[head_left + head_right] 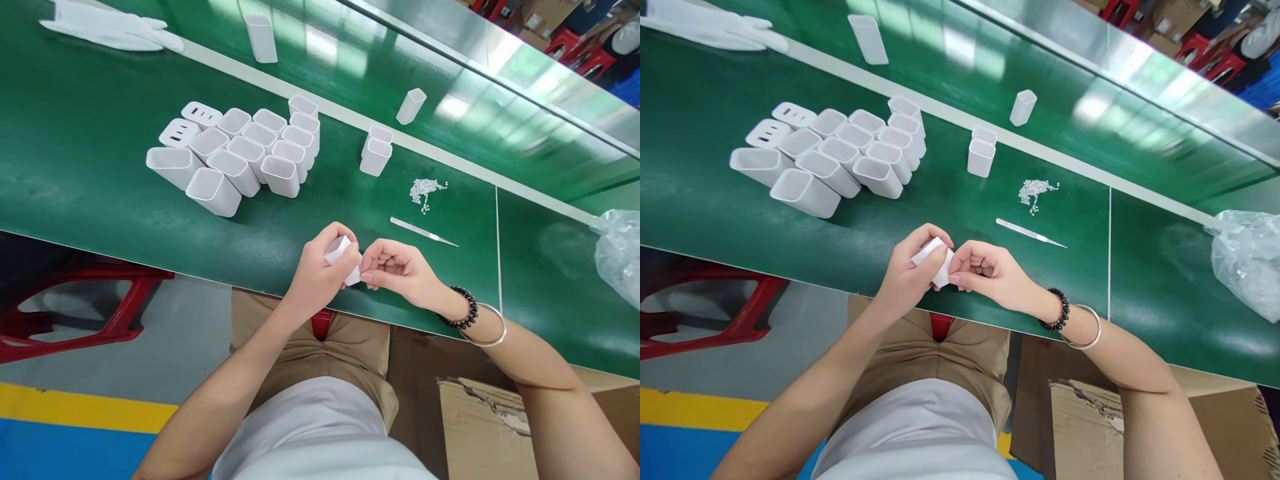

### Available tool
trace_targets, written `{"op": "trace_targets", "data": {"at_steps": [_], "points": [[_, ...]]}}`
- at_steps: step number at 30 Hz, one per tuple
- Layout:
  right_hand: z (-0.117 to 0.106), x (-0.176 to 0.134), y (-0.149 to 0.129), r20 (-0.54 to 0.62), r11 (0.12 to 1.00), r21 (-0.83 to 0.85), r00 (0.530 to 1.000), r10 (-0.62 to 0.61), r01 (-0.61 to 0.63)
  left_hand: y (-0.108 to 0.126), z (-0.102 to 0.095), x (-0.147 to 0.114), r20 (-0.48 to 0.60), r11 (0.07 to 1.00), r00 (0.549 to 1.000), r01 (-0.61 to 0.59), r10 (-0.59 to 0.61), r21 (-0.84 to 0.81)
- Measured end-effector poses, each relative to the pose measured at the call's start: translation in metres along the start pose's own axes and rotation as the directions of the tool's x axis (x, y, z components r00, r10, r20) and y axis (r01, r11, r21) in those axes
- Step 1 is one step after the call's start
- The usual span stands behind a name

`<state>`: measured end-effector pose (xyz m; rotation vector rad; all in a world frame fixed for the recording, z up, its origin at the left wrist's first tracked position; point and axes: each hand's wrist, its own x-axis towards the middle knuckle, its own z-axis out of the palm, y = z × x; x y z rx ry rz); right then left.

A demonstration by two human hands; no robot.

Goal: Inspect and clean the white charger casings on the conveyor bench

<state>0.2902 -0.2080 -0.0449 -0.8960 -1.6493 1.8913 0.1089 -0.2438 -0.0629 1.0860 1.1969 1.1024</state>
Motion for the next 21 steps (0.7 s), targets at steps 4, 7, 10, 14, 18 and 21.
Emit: {"op": "trace_targets", "data": {"at_steps": [4, 7, 10, 14, 18, 21], "points": [[-0.0016, 0.0005, 0.0000, 0.017, 1.000, 0.018, 1.000, 0.018, -0.018, 0.0003, -0.0002, 0.0001, 0.009, 1.000, 1.000, -0.006, 0.006, 0.006], [-0.0039, 0.0010, 0.0003, 0.040, 0.999, 0.027, 0.998, 0.039, -0.040, -0.0001, -0.0008, 0.0003, 0.020, 1.000, 1.000, 0.001, -0.001, 0.021], [-0.0060, 0.0016, -0.0006, 0.059, 0.998, 0.024, 0.996, 0.061, -0.063, -0.0005, -0.0016, 0.0007, 0.033, 0.999, 0.999, 0.011, -0.012, 0.035], [-0.0071, 0.0021, -0.0042, 0.077, 0.997, 0.021, 0.994, 0.073, -0.075, 0.0004, -0.0019, 0.0011, 0.047, 0.999, 0.999, 0.012, -0.013, 0.033], [-0.0074, 0.0023, -0.0071, 0.083, 0.997, -0.001, 0.993, 0.078, -0.079, 0.0017, -0.0015, 0.0010, 0.055, 0.999, 0.998, 0.012, -0.014, 0.031], [-0.0083, 0.0029, -0.0084, 0.099, 0.998, -0.017, 0.993, 0.069, -0.068, 0.0022, -0.0013, 0.0008, 0.059, 0.999, 0.998, 0.009, -0.011, 0.035]]}}
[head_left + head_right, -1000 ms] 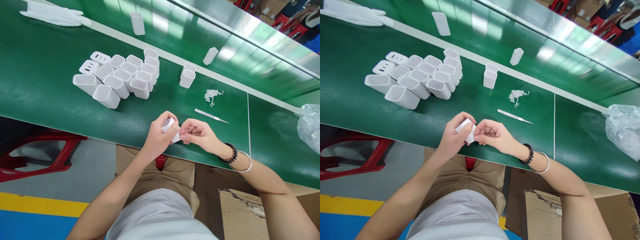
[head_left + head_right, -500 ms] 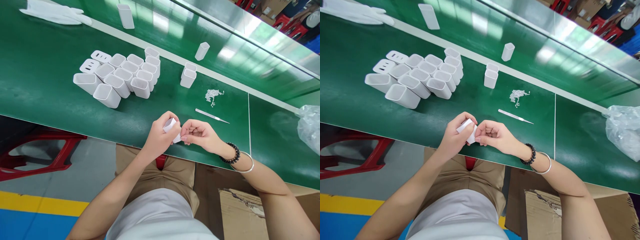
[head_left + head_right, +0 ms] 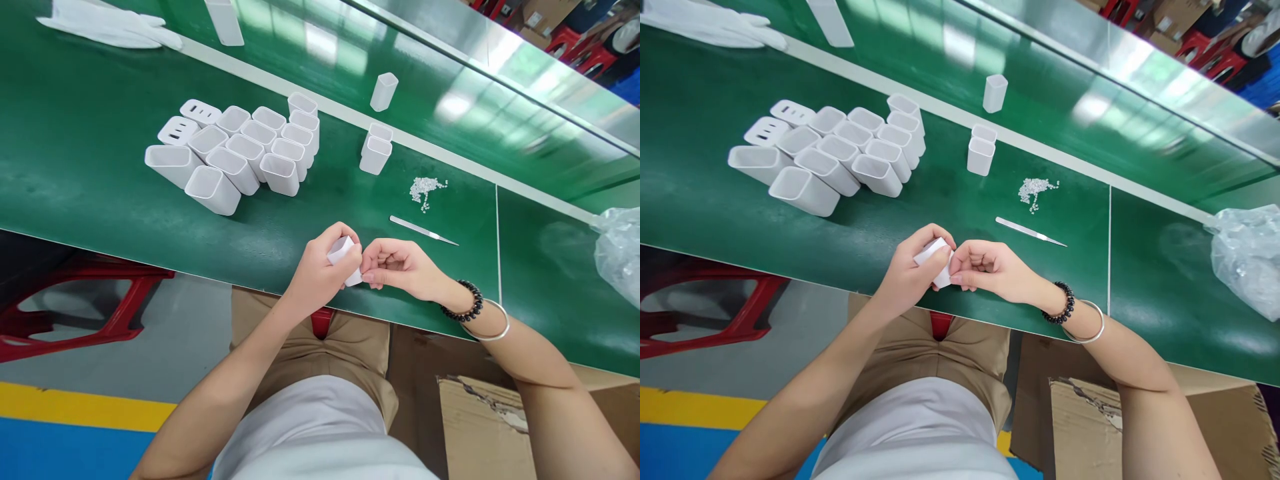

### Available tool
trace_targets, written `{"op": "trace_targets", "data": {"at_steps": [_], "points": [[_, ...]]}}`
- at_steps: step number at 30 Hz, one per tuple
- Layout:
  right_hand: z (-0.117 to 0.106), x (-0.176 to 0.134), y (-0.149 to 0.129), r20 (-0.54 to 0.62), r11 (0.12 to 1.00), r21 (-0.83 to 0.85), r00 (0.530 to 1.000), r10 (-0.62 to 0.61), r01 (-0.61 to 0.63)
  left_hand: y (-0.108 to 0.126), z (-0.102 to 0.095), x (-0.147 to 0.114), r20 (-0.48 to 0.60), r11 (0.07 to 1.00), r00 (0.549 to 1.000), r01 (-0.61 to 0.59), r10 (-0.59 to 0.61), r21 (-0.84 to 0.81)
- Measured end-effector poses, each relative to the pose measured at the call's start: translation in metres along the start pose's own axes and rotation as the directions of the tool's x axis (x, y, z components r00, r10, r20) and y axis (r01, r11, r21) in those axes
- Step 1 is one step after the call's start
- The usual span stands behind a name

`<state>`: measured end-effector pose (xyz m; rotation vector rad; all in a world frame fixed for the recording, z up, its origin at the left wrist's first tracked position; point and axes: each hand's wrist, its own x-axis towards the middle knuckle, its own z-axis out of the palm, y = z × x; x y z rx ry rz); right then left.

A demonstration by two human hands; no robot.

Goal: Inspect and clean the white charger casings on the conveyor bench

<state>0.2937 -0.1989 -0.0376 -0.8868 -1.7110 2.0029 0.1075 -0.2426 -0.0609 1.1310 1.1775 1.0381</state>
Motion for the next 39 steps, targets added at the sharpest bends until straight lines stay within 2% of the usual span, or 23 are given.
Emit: {"op": "trace_targets", "data": {"at_steps": [13, 26, 39], "points": [[-0.0046, 0.0019, -0.0015, 0.053, 1.000, -0.027, 0.999, 0.006, -0.004, -0.0013, -0.0009, 0.0002, 0.042, 1.000, 0.999, -0.005, 0.004, 0.011], [-0.0047, -0.0039, -0.0055, 0.073, 0.967, -0.237, 0.994, -0.083, 0.099, -0.0028, -0.0003, 0.0004, 0.037, 0.998, 0.999, -0.028, 0.026, 0.053], [-0.0051, -0.0028, -0.0047, 0.086, 0.960, -0.250, 0.991, -0.105, 0.123, -0.0023, -0.0002, 0.0013, 0.037, 0.999, 0.999, -0.018, 0.017, 0.034]]}}
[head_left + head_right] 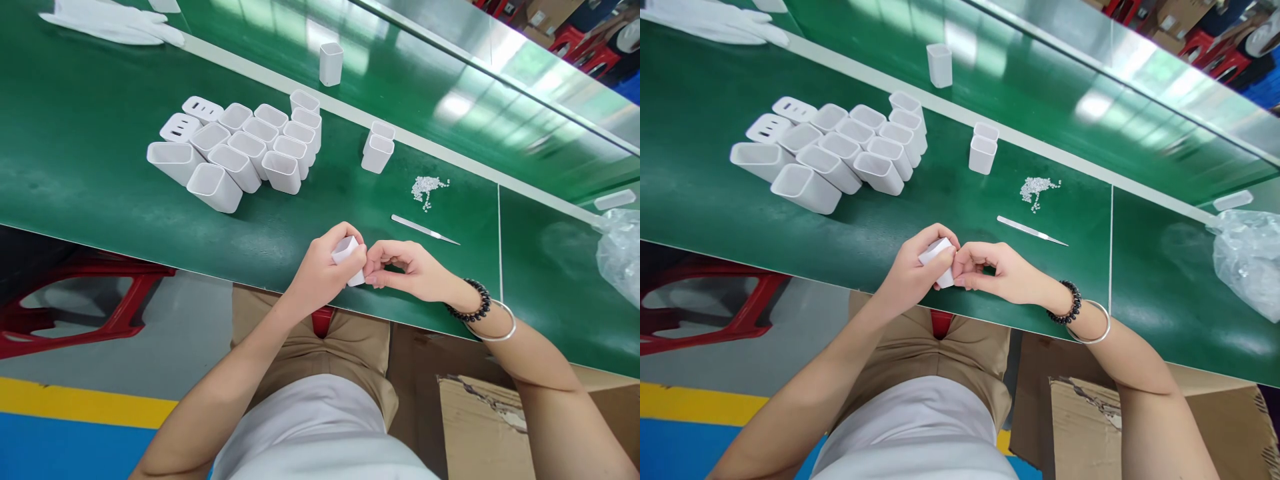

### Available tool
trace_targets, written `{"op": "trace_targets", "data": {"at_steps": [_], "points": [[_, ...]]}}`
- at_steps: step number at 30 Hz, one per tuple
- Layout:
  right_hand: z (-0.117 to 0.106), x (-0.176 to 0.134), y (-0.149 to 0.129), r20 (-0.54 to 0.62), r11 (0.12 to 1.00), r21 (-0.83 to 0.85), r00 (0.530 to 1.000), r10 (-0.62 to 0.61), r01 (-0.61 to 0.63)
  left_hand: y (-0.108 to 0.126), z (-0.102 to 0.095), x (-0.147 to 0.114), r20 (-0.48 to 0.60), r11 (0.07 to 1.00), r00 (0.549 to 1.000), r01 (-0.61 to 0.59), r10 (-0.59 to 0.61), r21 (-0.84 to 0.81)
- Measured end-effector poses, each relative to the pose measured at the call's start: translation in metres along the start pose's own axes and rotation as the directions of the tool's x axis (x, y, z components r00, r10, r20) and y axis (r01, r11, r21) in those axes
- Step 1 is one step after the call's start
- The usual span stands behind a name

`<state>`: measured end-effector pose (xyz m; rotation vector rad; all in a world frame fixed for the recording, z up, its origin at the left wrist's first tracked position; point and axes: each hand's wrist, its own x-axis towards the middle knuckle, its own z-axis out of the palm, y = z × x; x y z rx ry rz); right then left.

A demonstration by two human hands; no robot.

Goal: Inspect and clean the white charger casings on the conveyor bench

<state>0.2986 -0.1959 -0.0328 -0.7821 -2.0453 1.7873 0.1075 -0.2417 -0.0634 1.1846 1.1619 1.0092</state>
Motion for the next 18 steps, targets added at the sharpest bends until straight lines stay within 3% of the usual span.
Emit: {"op": "trace_targets", "data": {"at_steps": [10, 18], "points": [[0.0021, -0.0022, 0.0011, -0.043, 0.938, -0.296, 0.978, -0.203, 0.181, -0.0009, -0.0003, -0.0010, 0.010, 0.999, 1.000, 0.005, -0.005, -0.034], [0.0027, -0.0023, 0.0014, -0.023, 0.870, -0.403, 0.947, -0.320, 0.284, 0.0022, -0.0002, -0.0009, 0.016, 0.998, 1.000, 0.009, -0.008, -0.062]]}}
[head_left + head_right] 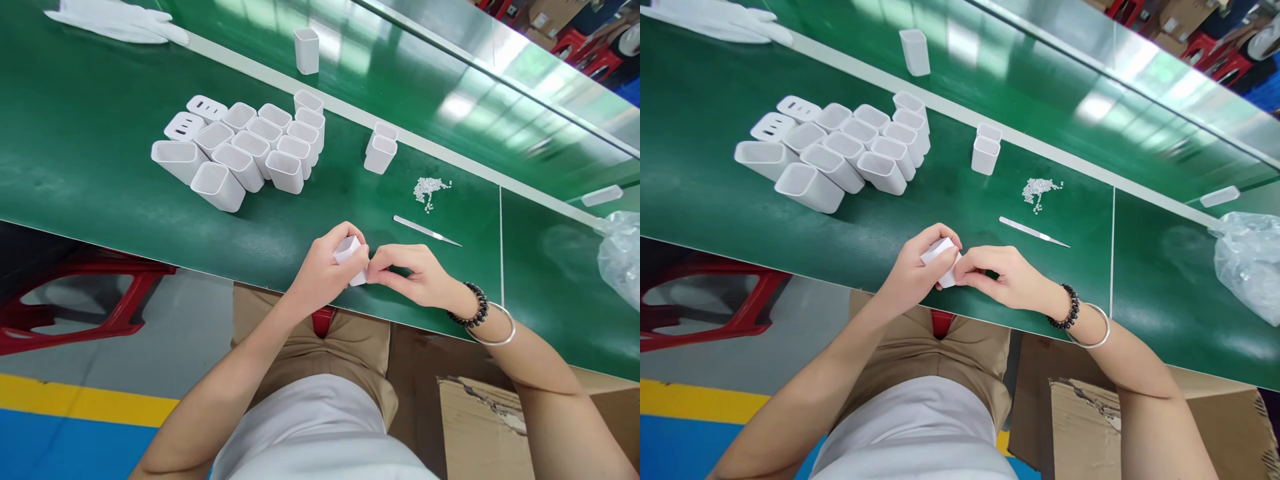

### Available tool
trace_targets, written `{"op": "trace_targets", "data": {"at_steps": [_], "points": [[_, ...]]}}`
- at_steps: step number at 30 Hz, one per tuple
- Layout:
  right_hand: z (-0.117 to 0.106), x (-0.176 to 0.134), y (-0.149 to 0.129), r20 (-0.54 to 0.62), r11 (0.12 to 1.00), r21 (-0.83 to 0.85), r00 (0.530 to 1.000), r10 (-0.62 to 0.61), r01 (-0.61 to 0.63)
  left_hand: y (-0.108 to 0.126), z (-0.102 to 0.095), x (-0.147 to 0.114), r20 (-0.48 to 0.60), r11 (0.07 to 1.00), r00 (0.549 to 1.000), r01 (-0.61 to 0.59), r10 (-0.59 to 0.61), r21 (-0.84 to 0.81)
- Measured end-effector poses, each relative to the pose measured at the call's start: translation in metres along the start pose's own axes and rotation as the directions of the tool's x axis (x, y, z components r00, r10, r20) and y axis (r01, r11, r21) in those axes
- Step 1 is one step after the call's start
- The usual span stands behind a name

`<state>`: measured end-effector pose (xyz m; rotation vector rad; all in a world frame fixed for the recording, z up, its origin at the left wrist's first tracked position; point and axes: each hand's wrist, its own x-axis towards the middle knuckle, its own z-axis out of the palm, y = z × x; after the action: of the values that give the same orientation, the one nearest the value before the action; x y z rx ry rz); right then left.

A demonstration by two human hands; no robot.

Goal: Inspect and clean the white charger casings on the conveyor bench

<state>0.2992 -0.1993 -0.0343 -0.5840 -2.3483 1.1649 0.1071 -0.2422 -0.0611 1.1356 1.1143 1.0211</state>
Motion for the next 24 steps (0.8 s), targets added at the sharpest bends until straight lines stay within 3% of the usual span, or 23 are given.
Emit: {"op": "trace_targets", "data": {"at_steps": [6, 18, 24], "points": [[-0.0007, 0.0005, -0.0015, -0.008, 0.997, -0.054, 0.999, -0.050, 0.049, -0.0011, 0.0001, 0.0002, -0.018, 0.999, 1.000, 0.015, -0.014, 0.048], [0.0007, -0.0011, -0.0021, -0.022, 0.997, 0.044, 0.998, 0.062, -0.061, 0.0029, -0.0006, 0.0017, -0.014, 0.996, 0.999, 0.036, -0.035, 0.086], [0.0055, -0.0039, -0.0004, -0.073, 0.999, 0.027, 0.997, 0.031, -0.029, 0.0000, -0.0010, 0.0016, -0.022, 0.998, 0.999, 0.028, -0.026, 0.061]]}}
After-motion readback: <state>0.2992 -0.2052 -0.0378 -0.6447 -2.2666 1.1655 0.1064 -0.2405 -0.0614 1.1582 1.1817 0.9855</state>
